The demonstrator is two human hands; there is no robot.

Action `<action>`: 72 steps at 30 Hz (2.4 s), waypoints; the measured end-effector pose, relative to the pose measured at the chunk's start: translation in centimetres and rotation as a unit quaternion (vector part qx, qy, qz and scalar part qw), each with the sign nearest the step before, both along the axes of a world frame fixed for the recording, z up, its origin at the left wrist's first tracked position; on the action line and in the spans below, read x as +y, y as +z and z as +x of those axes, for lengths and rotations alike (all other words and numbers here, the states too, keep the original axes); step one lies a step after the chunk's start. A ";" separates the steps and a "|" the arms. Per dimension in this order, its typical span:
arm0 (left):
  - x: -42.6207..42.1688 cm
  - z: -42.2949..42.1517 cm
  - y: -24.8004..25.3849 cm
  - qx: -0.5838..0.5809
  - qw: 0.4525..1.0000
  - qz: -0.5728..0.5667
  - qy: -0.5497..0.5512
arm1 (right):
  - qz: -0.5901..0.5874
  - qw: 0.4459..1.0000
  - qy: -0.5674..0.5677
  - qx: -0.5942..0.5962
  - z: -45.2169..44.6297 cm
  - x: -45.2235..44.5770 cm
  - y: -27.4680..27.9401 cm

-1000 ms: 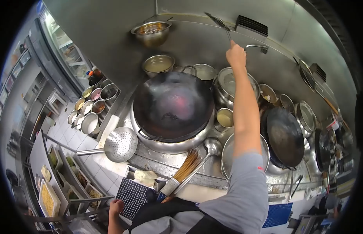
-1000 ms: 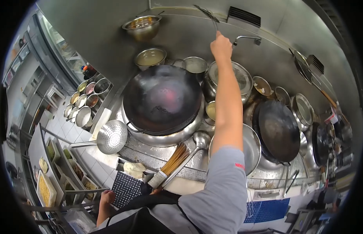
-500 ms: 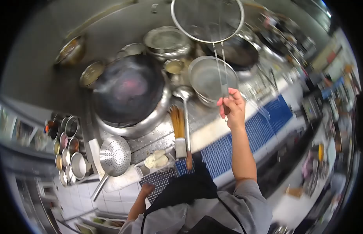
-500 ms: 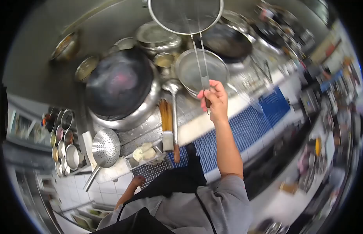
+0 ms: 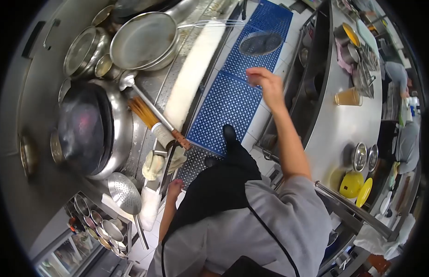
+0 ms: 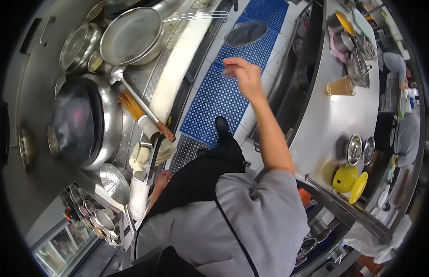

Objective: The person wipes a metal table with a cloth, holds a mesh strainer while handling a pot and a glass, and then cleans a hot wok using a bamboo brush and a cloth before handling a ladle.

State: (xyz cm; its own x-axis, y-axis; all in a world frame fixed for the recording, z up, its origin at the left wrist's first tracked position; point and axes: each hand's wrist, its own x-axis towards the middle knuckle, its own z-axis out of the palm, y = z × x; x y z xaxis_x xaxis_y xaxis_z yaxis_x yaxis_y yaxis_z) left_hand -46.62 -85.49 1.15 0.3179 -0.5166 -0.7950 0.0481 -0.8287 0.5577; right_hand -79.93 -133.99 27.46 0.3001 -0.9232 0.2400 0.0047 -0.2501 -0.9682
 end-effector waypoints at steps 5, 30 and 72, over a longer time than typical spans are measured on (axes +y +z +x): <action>-4.7 -3.8 5.5 -0.039 0.998 0.005 -0.055 | -0.018 0.952 -0.079 0.296 5.1 -3.3 -11.8; -14.6 -5.8 26.6 -0.444 0.886 -0.111 0.072 | 0.041 0.877 0.194 0.437 14.4 -6.8 -29.5; -12.3 2.8 22.9 -0.568 0.749 -0.338 -0.041 | 0.129 0.943 0.240 0.189 14.9 17.6 -6.3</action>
